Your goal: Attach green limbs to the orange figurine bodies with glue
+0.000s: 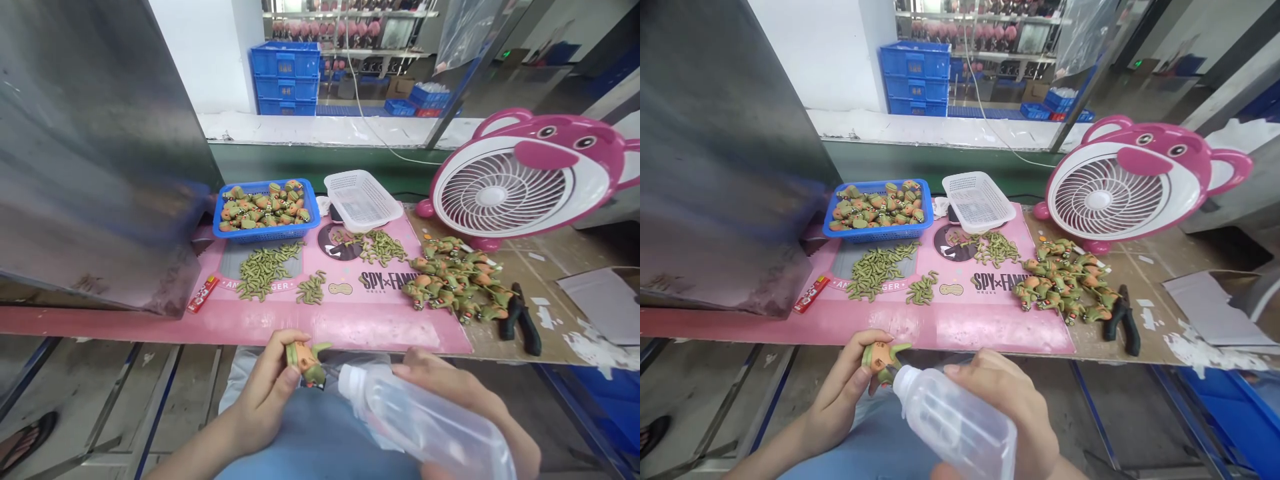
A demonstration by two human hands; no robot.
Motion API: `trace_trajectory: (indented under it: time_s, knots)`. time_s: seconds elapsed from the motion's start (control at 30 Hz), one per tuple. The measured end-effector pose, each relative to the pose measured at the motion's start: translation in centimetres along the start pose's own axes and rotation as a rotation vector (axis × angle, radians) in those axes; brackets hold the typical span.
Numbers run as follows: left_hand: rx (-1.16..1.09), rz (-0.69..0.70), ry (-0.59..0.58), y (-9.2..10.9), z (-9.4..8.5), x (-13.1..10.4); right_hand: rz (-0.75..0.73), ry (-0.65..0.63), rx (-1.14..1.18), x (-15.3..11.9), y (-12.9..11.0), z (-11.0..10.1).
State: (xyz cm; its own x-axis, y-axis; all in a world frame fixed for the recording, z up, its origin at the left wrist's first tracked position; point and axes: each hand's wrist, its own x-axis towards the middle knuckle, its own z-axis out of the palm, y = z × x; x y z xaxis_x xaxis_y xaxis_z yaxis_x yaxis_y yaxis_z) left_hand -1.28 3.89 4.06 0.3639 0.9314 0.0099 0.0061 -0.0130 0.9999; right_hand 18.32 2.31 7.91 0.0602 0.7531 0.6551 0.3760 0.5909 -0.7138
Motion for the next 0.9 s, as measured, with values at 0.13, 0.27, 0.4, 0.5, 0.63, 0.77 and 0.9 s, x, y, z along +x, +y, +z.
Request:
trace_trajectory:
  time_s: [0.13, 0.27, 0.4, 0.5, 0.63, 0.77, 0.9]
  knots:
    - [0.019, 0.003, -0.002, 0.07, 0.0, 0.03, -0.169, -0.133, 0.044, 0.33, 0.1, 0.05]
    - [0.039, 0.008, 0.002, 0.17, 0.03, 0.13, -0.173, -0.186, 0.043, 0.2, 0.11, -0.12]
    - [0.041, 0.014, -0.001, 0.37, 0.1, 0.17, -0.169, -0.141, 0.033, -0.08, 0.16, 0.29]
    - [0.036, 0.011, -0.008, 0.42, 0.12, 0.16, -0.158, -0.118, 0.021, -0.07, 0.2, 0.58]
    - [0.017, 0.014, -0.018, 0.29, 0.07, 0.06, -0.186, -0.099, 0.005, -0.01, 0.23, 0.63]
    - [0.008, 0.005, -0.011, 0.2, 0.06, 0.01, -0.174, -0.115, -0.01, -0.23, 0.21, 0.46]
    - [0.021, 0.015, -0.009, 0.22, 0.09, 0.04, -0.181, -0.12, -0.024, -0.02, -0.12, 0.48]
